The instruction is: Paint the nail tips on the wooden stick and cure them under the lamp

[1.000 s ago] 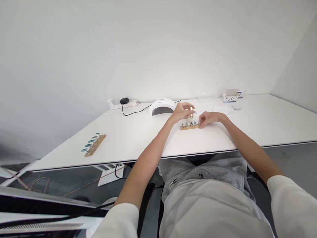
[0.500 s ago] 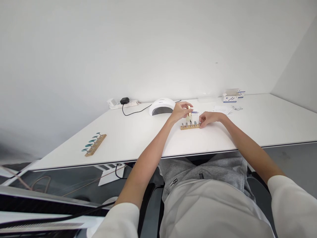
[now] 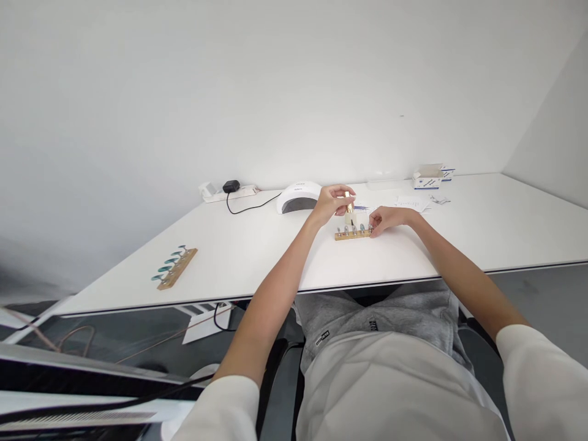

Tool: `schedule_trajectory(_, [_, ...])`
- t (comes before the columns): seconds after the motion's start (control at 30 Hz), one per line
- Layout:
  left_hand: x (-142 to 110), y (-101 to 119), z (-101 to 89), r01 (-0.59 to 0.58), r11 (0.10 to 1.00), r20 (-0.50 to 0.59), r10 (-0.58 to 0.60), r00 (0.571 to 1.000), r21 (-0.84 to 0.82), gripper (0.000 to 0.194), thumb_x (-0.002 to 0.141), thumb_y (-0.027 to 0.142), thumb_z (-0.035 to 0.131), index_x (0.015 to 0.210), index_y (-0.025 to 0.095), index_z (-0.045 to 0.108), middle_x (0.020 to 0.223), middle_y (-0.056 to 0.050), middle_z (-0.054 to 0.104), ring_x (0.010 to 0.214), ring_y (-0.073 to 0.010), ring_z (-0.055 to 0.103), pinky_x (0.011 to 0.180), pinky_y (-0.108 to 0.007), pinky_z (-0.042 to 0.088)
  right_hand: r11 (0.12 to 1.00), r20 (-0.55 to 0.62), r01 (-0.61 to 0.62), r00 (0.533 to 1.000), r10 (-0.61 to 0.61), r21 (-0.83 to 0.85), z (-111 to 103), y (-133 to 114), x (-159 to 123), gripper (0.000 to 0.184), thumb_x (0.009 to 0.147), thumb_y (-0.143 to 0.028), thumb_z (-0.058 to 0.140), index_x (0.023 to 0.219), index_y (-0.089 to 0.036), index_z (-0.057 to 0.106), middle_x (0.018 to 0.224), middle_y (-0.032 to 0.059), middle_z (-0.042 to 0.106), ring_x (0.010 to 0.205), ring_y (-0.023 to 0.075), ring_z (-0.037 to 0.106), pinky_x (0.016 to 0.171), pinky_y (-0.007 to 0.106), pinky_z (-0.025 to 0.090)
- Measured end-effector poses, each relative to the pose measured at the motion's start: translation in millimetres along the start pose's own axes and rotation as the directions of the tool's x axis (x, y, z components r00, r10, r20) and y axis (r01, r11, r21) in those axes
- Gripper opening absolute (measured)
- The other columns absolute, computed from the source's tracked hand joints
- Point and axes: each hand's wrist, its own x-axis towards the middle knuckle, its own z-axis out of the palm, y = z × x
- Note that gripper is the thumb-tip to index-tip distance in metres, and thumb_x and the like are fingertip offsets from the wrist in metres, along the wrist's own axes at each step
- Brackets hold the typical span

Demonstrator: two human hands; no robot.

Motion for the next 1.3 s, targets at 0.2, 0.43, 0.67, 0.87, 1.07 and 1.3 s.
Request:
schedule_trajectory(0.2, [0.0, -1.8, -0.9, 0.026, 0.999, 0.127, -0.021, 0.992, -0.039, 0.028, 0.062, 0.028, 0.08, 0.075, 0.013, 0.061, 0.059, -0.001, 0.061, 0.034, -0.0029, 0.038, 0.038, -0.022, 0.026, 1.0, -0.006, -0.008, 1.0, 0.008, -0.002, 0.7, 0.9, 0.9, 0.045, 0.047, -0.052, 0.083, 0.07, -0.02, 0.061, 0.071, 0.0002, 0.06, 0.071, 0.0166, 0.051, 0.066, 0.029, 0.036])
schedule_trajectory(0.43, [0.5, -6.1, 1.0, 0.034, 0.999, 0.165, -0.028, 0.986, -0.032, 0.031, 0.06, 0.03, 0.082, 0.075, 0.012, 0.061, 0.058, -0.002, 0.062, 0.034, -0.0031, 0.039, 0.037, -0.021, 0.027, 1.0, -0.004, -0.003, 1.0, 0.003, -0.002, 0.4, 1.4, 1.2, 0.044, 0.049, -0.05, 0.083, 0.069, -0.02, 0.059, 0.071, -0.0005, 0.058, 0.07, 0.0156, 0.049, 0.065, 0.029, 0.035])
schedule_trajectory(0.67, [-0.3, -6.1, 1.7, 0.032, 0.999, 0.159, -0.029, 0.987, -0.017, 0.03, 0.06, 0.029, 0.082, 0.073, 0.012, 0.061, 0.058, -0.003, 0.062, 0.034, -0.0033, 0.039, 0.037, -0.021, 0.027, 0.999, -0.017, -0.019, 1.0, 0.019, -0.027, 0.4, -0.7, -0.1, 0.045, 0.048, -0.052, 0.082, 0.069, -0.02, 0.059, 0.072, 0.0002, 0.059, 0.071, 0.0164, 0.05, 0.066, 0.029, 0.035])
schedule_trajectory(0.87, [1.5, -6.6, 0.1, 0.034, 0.999, 0.135, -0.036, 0.99, 0.012, 0.026, 0.061, 0.026, 0.079, 0.073, 0.012, 0.061, 0.059, -0.003, 0.063, 0.034, -0.0036, 0.04, 0.038, -0.022, 0.027, 1.0, -0.007, -0.014, 1.0, 0.014, -0.017, 0.8, -1.9, -0.7, 0.044, 0.049, -0.051, 0.082, 0.068, -0.02, 0.058, 0.071, -0.0003, 0.058, 0.07, 0.0157, 0.049, 0.065, 0.029, 0.035])
schedule_trajectory(1.07, [2.1, -6.4, -1.1, 0.034, 0.999, 0.118, -0.038, 0.992, 0.034, 0.024, 0.062, 0.024, 0.079, 0.074, 0.012, 0.061, 0.06, -0.002, 0.063, 0.034, -0.0033, 0.039, 0.038, -0.022, 0.027, 1.0, -0.001, -0.004, 1.0, 0.004, -0.005, 0.1, -0.1, -0.3, 0.043, 0.05, -0.049, 0.082, 0.069, -0.02, 0.059, 0.071, -0.0006, 0.058, 0.07, 0.0155, 0.049, 0.065, 0.029, 0.035])
schedule_trajectory(1.3, [2.1, -7.7, -1.3, 0.017, 1.0, 0.107, -0.019, 0.994, 0.02, 0.023, 0.062, 0.023, 0.079, 0.073, 0.012, 0.061, 0.059, -0.002, 0.062, 0.034, -0.0037, 0.04, 0.038, -0.021, 0.027, 1.0, -0.009, -0.018, 1.0, 0.018, -0.02, 0.7, -3.2, -1.7, 0.045, 0.048, -0.053, 0.082, 0.069, -0.02, 0.059, 0.071, 0.0003, 0.058, 0.07, 0.0161, 0.05, 0.065, 0.029, 0.036])
